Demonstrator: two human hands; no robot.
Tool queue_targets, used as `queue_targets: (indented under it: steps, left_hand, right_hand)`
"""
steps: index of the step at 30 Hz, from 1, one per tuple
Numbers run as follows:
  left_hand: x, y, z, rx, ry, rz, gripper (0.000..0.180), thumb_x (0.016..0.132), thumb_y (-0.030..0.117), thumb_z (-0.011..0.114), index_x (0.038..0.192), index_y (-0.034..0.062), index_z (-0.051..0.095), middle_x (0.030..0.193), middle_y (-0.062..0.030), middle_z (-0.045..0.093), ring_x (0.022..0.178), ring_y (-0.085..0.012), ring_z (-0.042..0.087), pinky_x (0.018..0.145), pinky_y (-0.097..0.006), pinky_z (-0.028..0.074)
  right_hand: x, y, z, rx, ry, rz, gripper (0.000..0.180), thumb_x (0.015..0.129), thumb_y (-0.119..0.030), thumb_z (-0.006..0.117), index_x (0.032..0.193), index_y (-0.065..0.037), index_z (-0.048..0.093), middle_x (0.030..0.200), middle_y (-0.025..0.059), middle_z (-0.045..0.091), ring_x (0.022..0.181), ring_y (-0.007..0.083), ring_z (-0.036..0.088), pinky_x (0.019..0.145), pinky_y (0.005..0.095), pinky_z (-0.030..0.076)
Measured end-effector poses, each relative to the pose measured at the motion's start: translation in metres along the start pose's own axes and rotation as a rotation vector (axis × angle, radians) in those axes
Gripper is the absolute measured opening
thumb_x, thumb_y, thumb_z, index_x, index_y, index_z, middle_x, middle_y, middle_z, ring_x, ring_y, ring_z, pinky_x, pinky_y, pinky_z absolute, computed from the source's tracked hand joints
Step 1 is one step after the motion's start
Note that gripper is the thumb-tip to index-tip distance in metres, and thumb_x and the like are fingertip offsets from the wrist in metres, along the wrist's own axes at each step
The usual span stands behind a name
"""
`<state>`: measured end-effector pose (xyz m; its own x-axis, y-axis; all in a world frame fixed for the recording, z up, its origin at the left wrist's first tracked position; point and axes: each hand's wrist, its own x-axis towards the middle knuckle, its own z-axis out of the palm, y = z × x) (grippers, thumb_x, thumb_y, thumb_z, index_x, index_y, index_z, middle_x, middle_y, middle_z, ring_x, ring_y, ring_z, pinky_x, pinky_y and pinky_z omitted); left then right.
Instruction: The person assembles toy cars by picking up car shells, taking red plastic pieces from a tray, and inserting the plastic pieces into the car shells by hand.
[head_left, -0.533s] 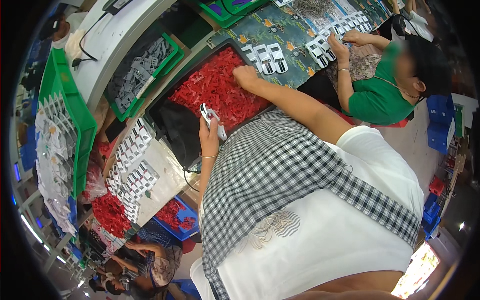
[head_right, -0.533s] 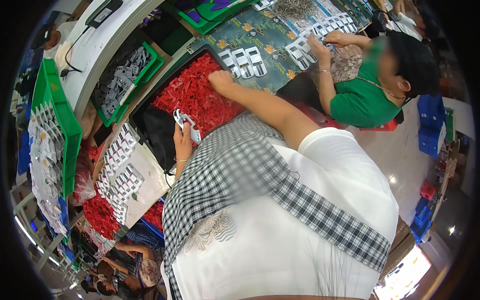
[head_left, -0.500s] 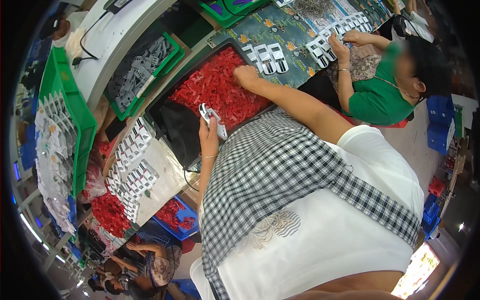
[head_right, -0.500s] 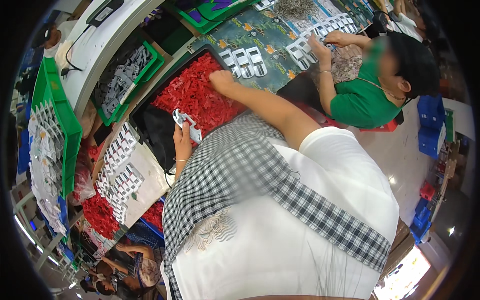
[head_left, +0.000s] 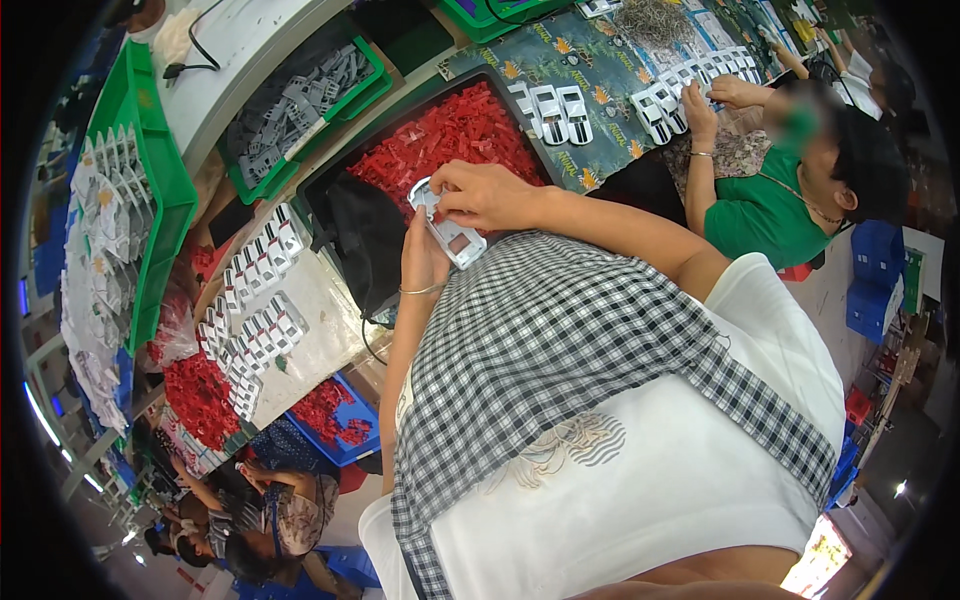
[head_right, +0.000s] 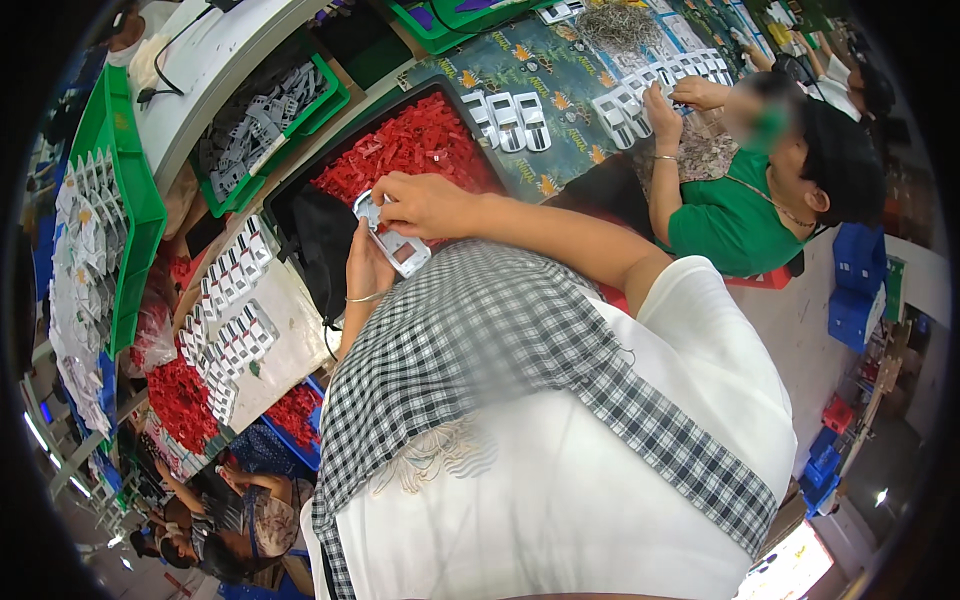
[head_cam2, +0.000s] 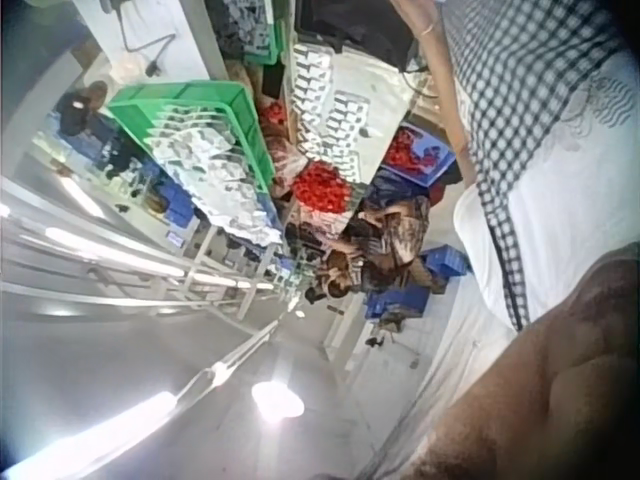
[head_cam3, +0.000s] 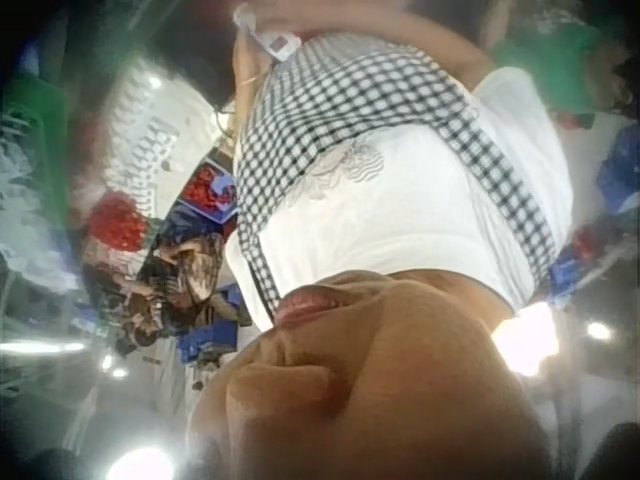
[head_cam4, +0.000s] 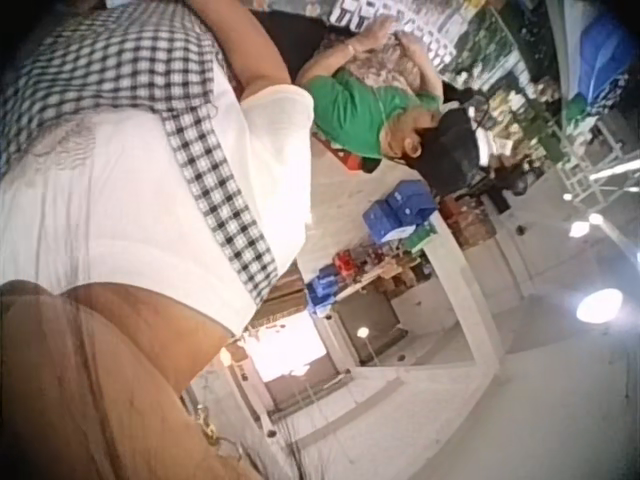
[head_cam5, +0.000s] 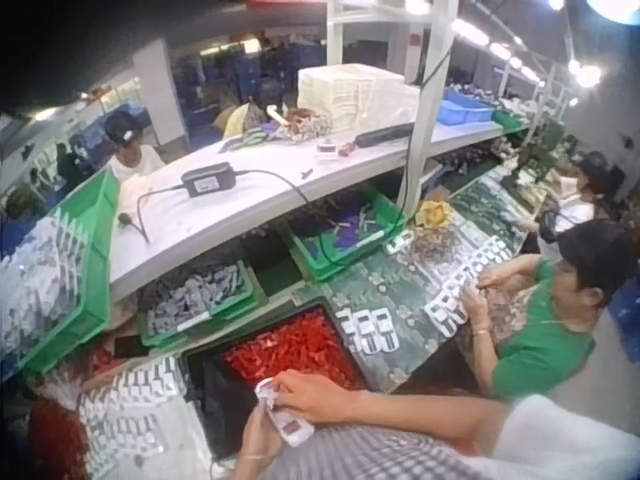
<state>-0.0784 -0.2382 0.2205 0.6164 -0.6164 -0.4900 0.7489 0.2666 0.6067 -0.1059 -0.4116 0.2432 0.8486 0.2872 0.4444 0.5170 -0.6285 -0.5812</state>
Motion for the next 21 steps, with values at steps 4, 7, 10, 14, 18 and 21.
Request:
queue_targets:
  steps: [4,7,10,14,18,21]
  left_hand:
    - [0.000,0.002,0.002,0.028,-0.033,-0.005,0.045,0.097,0.035,0.029,0.130,0.0047,0.037,0.124,-0.0134,0.048,0.113,-0.0238,0.051,0.092,-0.043,0.046]
    - [0.004,-0.005,-0.004,-0.019,-0.031,0.052,0.042,0.098,0.030,0.031,0.125,0.0005,0.041,0.120,-0.0134,0.051,0.110,-0.0220,0.052,0.092,-0.039,0.045]
    - [0.005,-0.007,-0.005,-0.009,-0.048,0.102,0.038,0.098,0.026,0.032,0.120,-0.0028,0.046,0.115,-0.0133,0.054,0.106,-0.0194,0.053,0.092,-0.034,0.043]
    - [0.007,-0.009,-0.007,0.054,-0.028,0.153,0.036,0.099,0.024,0.032,0.117,-0.0033,0.047,0.113,-0.0130,0.054,0.102,-0.0177,0.053,0.090,-0.032,0.042]
    - [0.011,-0.015,-0.017,0.108,-0.039,0.182,0.043,0.100,0.029,0.027,0.122,-0.0046,0.042,0.116,-0.0148,0.052,0.106,-0.0202,0.053,0.093,-0.034,0.043]
    - [0.011,-0.014,-0.014,0.112,-0.031,0.179,0.044,0.100,0.030,0.026,0.121,-0.0047,0.043,0.115,-0.0146,0.052,0.107,-0.0207,0.053,0.093,-0.035,0.043]
  right_hand:
    - [-0.004,-0.009,0.006,-0.048,0.057,0.056,0.011,0.071,-0.011,0.068,0.079,-0.007,0.061,0.095,0.0053,0.052,0.081,0.0202,0.056,0.062,0.0310,0.048]
    - [-0.008,-0.010,0.009,-0.081,0.081,0.064,0.012,0.070,-0.012,0.069,0.078,-0.007,0.062,0.094,0.0050,0.052,0.080,0.0206,0.055,0.065,0.0313,0.048]
    - [-0.012,-0.010,0.012,-0.025,0.080,0.075,0.013,0.069,-0.012,0.070,0.077,-0.007,0.063,0.093,0.0044,0.052,0.081,0.0203,0.054,0.065,0.0316,0.047]
    - [-0.011,-0.015,0.014,-0.060,0.071,0.143,0.012,0.067,-0.013,0.071,0.076,-0.007,0.064,0.093,0.0034,0.052,0.086,0.0213,0.052,0.068,0.0329,0.045]
    - [-0.006,-0.016,0.012,-0.102,0.147,0.145,0.011,0.067,-0.014,0.071,0.074,-0.008,0.065,0.097,0.0030,0.053,0.092,0.0231,0.050,0.074,0.0356,0.042]
    - [-0.007,-0.014,0.013,-0.110,0.120,0.154,0.015,0.066,-0.015,0.072,0.076,-0.008,0.064,0.100,0.0043,0.052,0.095,0.0243,0.049,0.077,0.0371,0.040]
